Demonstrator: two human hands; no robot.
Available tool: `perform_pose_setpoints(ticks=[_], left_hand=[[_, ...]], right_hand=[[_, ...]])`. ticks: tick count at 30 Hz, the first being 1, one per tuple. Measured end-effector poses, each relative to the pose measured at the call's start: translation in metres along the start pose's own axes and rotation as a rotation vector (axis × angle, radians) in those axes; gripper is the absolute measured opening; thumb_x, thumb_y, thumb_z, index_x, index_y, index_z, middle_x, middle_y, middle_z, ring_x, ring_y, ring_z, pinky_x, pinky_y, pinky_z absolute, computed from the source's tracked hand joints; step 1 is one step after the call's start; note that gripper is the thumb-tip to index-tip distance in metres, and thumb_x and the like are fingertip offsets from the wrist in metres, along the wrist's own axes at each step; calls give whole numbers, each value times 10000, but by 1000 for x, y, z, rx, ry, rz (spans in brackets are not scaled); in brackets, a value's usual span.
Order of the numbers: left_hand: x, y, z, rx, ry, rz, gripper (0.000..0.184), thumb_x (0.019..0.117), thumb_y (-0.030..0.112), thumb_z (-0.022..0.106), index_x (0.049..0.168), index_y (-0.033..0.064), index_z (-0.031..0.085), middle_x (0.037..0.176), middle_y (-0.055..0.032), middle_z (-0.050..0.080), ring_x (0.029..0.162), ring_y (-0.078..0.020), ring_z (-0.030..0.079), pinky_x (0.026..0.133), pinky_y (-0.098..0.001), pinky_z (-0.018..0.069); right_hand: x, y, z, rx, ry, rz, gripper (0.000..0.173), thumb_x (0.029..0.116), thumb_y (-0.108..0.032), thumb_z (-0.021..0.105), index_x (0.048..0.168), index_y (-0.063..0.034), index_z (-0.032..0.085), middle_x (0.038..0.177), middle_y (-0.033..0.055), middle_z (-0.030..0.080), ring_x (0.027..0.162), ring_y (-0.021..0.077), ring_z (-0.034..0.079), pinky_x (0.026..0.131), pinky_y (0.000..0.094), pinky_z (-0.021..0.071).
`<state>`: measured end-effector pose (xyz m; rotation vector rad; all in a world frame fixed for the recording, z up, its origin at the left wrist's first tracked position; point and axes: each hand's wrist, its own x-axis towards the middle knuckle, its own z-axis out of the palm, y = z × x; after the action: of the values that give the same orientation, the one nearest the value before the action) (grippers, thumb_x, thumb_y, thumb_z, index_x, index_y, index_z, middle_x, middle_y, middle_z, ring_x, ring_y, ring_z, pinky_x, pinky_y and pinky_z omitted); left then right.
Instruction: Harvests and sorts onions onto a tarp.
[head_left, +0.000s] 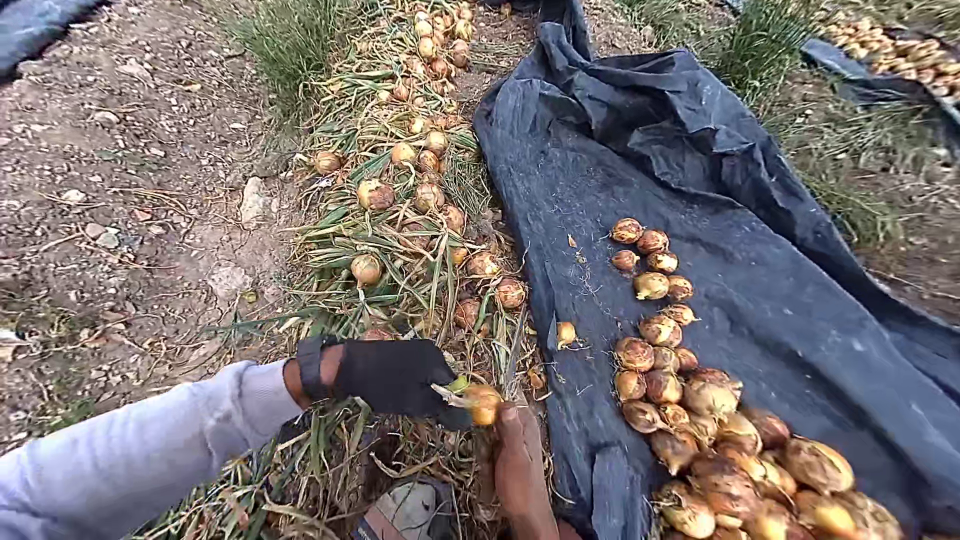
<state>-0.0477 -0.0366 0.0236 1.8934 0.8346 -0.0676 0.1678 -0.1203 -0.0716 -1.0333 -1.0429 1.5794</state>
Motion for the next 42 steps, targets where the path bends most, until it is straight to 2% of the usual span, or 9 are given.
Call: perform_pose_setpoints(ticks=[4, 8, 13, 18, 24, 27, 30, 35, 42], left_hand=[[-4, -14, 4, -181, 78, 9, 422, 981, 464, 628, 745, 115, 656, 651, 47, 587, 589, -39, 554, 547, -271, 458], [3, -34, -7, 581, 421, -72, 248, 918, 378, 682, 815, 156, 721, 779, -10, 683, 855, -205, 673, 828, -460, 552], [4, -21, 5, 488, 252, -112, 326, 978, 295, 652, 1243, 111, 697, 1128, -76, 692, 1011, -255, 677, 852, -486, 566], [20, -24, 37, 467, 4, -201, 253, 1007, 261, 595, 1031, 30, 693, 1022, -181, 693, 989, -397, 672, 820, -624, 524], [38, -93, 29, 365, 142, -892, 489, 961, 530, 596, 978, 56, 715, 995, -192, 707, 980, -401, 694, 795, -655, 552], [35, -130, 86, 177, 96, -1007, 815, 837, 709, 666, 1208, -16, 646, 1151, -275, 683, 1101, -468, 665, 896, -692, 526], [37, -158, 125, 108, 211, -1044, 849, 822, 556, 715, 1467, 60, 474, 1273, -274, 644, 1168, -480, 638, 927, -688, 526], [20, -171, 125, -23, 260, -964, 519, 949, 441, 609, 1307, 66, 616, 1219, -233, 677, 1169, -430, 646, 969, -661, 505], [38, -167, 130, 15, 275, -971, 801, 822, 706, 670, 1308, 71, 634, 1230, -214, 681, 1181, -411, 646, 983, -652, 510]], right_hand=[[-3, 1, 0, 131, -176, 10, 589, 938, -748, 483, 859, -166, 530, 541, -84, 369, 394, 30, 346, 366, 217, 342], [9, 23, 6, 87, -122, 152, 558, 1009, -662, 431, 781, -158, 505, 530, -69, 359, 387, 36, 309, 358, 212, 302], [22, 52, 4, -57, -1, 352, 595, 969, -680, 432, 932, -92, 517, 568, -39, 390, 400, 87, 365, 374, 270, 386], [24, 44, 11, -339, 100, 190, 595, 920, -640, 590, 1008, -60, 693, 743, 5, 670, 658, 105, 655, 642, 344, 579], [72, -58, -46, -240, 314, 40, 575, 1093, -531, 237, 737, -143, 468, 500, -47, 346, 365, 90, 333, 347, 278, 350], [53, -65, -40, -151, 298, -2, 549, 1073, -570, 286, 777, -153, 486, 507, -56, 354, 360, 83, 343, 337, 271, 363], [11, -12, -23, -211, 260, 168, 464, 1060, -509, 386, 878, -109, 533, 549, -42, 382, 402, 105, 377, 384, 315, 402], [-3, 49, -20, -445, 212, 434, 529, 990, -589, 524, 914, -73, 614, 610, 28, 453, 508, 181, 448, 502, 410, 419], [2, 41, -10, -463, 228, 341, 522, 954, -602, 587, 895, -84, 606, 625, 22, 464, 512, 167, 451, 499, 388, 414]])
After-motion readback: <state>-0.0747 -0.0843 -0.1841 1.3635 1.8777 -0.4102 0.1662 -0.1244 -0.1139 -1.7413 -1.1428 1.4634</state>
